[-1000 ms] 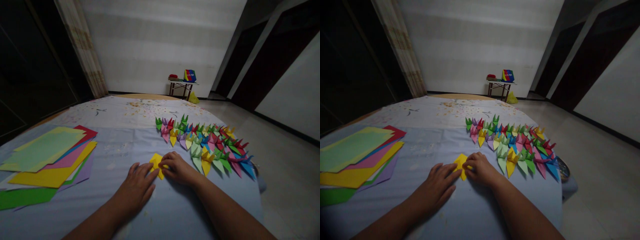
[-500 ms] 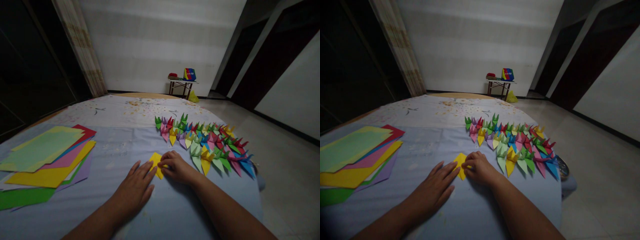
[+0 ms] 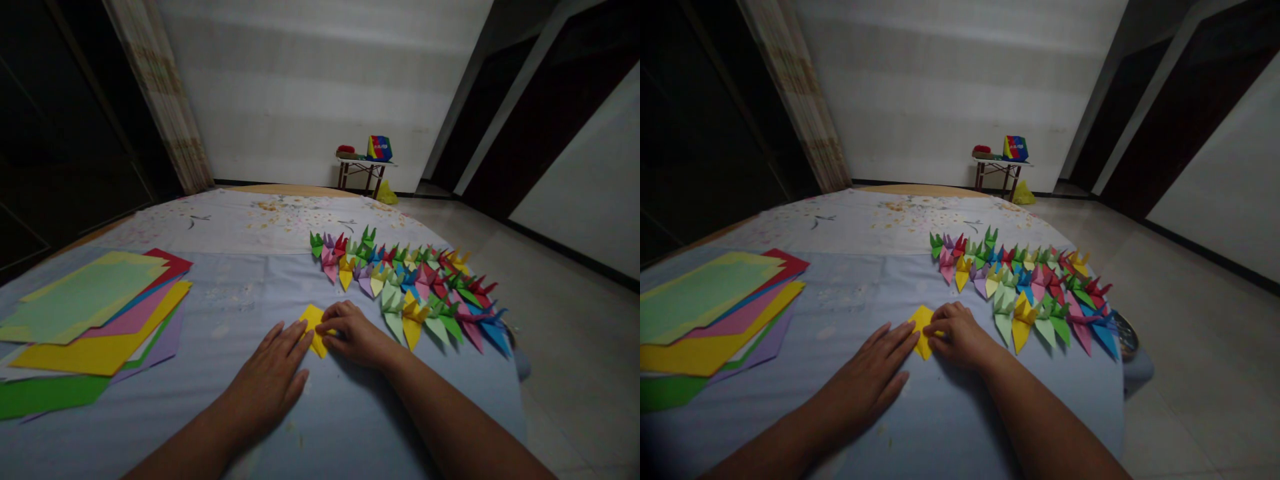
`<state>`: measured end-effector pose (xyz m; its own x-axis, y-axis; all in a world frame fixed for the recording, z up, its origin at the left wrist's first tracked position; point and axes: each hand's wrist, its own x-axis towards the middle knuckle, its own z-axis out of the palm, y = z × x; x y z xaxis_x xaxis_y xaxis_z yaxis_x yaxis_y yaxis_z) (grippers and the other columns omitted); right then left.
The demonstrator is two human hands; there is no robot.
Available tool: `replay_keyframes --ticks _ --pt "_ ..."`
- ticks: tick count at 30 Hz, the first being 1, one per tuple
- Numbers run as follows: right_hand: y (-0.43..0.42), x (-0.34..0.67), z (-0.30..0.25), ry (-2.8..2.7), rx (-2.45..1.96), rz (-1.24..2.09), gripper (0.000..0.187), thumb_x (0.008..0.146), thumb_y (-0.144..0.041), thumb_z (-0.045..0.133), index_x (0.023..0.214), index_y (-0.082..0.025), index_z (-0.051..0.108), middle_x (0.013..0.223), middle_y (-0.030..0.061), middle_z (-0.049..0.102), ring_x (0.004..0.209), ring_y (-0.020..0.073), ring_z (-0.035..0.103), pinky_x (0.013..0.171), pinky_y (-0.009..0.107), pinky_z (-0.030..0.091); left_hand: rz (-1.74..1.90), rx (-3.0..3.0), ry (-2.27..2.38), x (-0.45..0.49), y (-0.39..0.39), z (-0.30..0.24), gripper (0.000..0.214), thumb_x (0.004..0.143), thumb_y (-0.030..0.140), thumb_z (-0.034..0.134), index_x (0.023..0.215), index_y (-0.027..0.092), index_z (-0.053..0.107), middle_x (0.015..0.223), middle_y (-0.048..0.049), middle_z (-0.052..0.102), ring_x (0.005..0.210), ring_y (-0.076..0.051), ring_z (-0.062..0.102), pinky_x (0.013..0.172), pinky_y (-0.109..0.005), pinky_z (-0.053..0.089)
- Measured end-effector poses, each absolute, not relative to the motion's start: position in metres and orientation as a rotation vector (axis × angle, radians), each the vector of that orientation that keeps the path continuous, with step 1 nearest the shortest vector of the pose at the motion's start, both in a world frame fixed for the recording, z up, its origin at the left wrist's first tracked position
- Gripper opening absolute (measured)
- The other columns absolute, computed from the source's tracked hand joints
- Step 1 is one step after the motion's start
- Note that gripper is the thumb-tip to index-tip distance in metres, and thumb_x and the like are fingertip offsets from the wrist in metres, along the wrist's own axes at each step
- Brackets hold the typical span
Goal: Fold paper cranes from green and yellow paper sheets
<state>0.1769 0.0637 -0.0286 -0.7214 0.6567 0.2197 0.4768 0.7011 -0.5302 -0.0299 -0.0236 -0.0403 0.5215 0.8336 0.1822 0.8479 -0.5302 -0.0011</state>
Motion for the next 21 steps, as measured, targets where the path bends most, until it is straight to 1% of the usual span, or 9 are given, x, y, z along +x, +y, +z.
replay_keyframes --ticks 4,10,21 --pt "0.0633 0.1773 -0.0282 -2.516 -0.872 0.625 0.025 0.079 -0.022 0.061 0.103 -0.027 0.066 0.099 0.0052 0.057 0.094 0.0196 0.047 0.085 0.037 0.038 -0.250 -2.660 -1.484 -0.0302 -0.0236 -0.0409 0.054 0.092 0.039 0.034 0.141 0.017 0.024 0.145 -0.0093 0.032 0.134 -0.019 0.026 0.111 -0.039 0.022" --pt "0.0640 0.1770 -0.0300 -2.518 -0.878 0.609 0.025 0.079 -0.022 0.061 0.103 -0.027 0.066 0.099 0.0049 0.056 0.095 0.0193 0.047 0.085 0.036 0.038 -0.228 -2.675 -1.462 -0.0287 -0.0232 -0.0386 0.051 0.092 0.037 0.033 0.140 0.022 0.024 0.144 -0.0066 0.034 0.133 -0.019 0.028 0.111 -0.044 0.018" --pt "0.0635 0.1770 -0.0295 -2.520 -0.874 0.597 0.024 0.079 -0.022 0.061 0.102 -0.027 0.067 0.099 0.0054 0.057 0.094 0.0195 0.047 0.084 0.036 0.037 -0.210 -2.708 -1.473 -0.0294 -0.0218 -0.0375 0.052 0.093 0.037 0.031 0.142 0.023 0.021 0.146 -0.0069 0.031 0.134 -0.019 0.027 0.111 -0.044 0.014"
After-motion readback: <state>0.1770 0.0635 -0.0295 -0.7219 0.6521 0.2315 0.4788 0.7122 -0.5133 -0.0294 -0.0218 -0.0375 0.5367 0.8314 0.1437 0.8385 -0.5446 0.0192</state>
